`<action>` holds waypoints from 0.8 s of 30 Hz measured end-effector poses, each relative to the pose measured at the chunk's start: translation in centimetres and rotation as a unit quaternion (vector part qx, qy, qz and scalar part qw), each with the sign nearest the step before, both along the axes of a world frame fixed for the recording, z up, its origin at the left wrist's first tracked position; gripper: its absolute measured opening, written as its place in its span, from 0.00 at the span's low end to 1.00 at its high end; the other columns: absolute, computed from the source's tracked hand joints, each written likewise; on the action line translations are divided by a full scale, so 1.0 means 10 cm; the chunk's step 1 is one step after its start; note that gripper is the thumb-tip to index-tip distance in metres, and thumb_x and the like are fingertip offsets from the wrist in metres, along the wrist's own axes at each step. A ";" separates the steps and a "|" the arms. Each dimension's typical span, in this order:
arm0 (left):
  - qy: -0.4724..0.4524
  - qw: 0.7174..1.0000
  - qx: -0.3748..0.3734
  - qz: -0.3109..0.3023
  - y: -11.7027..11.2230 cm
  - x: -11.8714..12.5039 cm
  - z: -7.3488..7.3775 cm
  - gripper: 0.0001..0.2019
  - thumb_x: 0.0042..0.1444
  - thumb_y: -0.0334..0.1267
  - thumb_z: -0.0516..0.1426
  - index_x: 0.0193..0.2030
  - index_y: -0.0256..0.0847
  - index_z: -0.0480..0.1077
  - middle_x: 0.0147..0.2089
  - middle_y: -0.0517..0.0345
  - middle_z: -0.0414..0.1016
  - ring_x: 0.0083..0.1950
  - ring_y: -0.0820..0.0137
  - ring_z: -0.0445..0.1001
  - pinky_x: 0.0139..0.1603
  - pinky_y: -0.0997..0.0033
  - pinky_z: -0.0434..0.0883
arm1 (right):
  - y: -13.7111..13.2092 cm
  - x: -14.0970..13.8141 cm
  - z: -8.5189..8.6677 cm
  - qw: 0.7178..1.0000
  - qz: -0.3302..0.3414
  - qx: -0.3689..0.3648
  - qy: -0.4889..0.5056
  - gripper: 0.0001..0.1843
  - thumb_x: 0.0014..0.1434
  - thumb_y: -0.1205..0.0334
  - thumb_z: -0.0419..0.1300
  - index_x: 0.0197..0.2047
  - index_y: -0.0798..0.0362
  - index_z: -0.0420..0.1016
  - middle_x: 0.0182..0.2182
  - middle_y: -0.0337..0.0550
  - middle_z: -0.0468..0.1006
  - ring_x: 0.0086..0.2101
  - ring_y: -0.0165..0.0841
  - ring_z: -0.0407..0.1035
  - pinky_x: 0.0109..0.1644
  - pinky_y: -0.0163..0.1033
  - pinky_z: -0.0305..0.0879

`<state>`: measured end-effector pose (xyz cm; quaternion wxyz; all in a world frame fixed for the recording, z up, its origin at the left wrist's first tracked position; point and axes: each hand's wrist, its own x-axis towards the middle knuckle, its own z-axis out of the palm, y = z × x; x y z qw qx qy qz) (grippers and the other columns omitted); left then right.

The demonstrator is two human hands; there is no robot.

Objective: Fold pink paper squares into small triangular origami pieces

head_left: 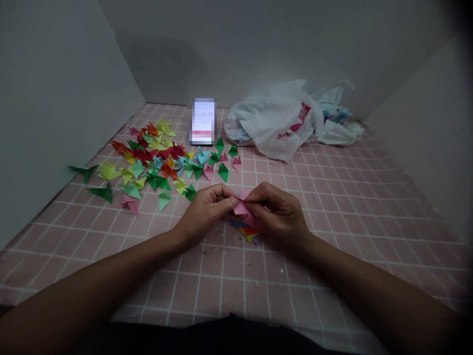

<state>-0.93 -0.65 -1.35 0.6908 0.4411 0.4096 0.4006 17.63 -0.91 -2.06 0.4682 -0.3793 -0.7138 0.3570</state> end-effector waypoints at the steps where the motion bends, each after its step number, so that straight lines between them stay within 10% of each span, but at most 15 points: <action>1: -0.005 1.000 -0.005 0.000 0.00 0.00 0.00 0.07 0.53 0.37 0.64 0.32 0.37 0.71 0.29 0.60 0.77 0.31 0.72 0.79 0.37 0.71 0.79 | 0.01 0.01 0.00 1.000 0.006 0.016 -0.003 0.08 0.60 0.71 0.61 0.31 0.50 0.75 0.28 0.38 0.74 0.29 0.30 0.68 0.34 0.39 0.62; 17: -0.026 0.996 -0.084 -0.016 0.04 -0.01 0.00 0.12 0.52 0.43 0.66 0.30 0.36 0.72 0.30 0.55 0.80 0.32 0.70 0.80 0.37 0.70 0.78 | 0.07 0.11 -0.04 0.970 0.048 0.189 -0.147 0.10 0.66 0.67 0.56 0.36 0.48 0.76 0.34 0.44 0.76 0.33 0.33 0.72 0.34 0.39 0.67; 24: -0.016 0.999 -0.047 0.003 0.04 -0.01 0.00 0.12 0.50 0.40 0.67 0.29 0.36 0.71 0.28 0.60 0.77 0.30 0.73 0.79 0.37 0.71 0.79 | 0.06 0.07 0.02 0.990 0.052 0.112 -0.071 0.07 0.63 0.70 0.58 0.36 0.49 0.75 0.32 0.42 0.76 0.33 0.33 0.72 0.37 0.40 0.67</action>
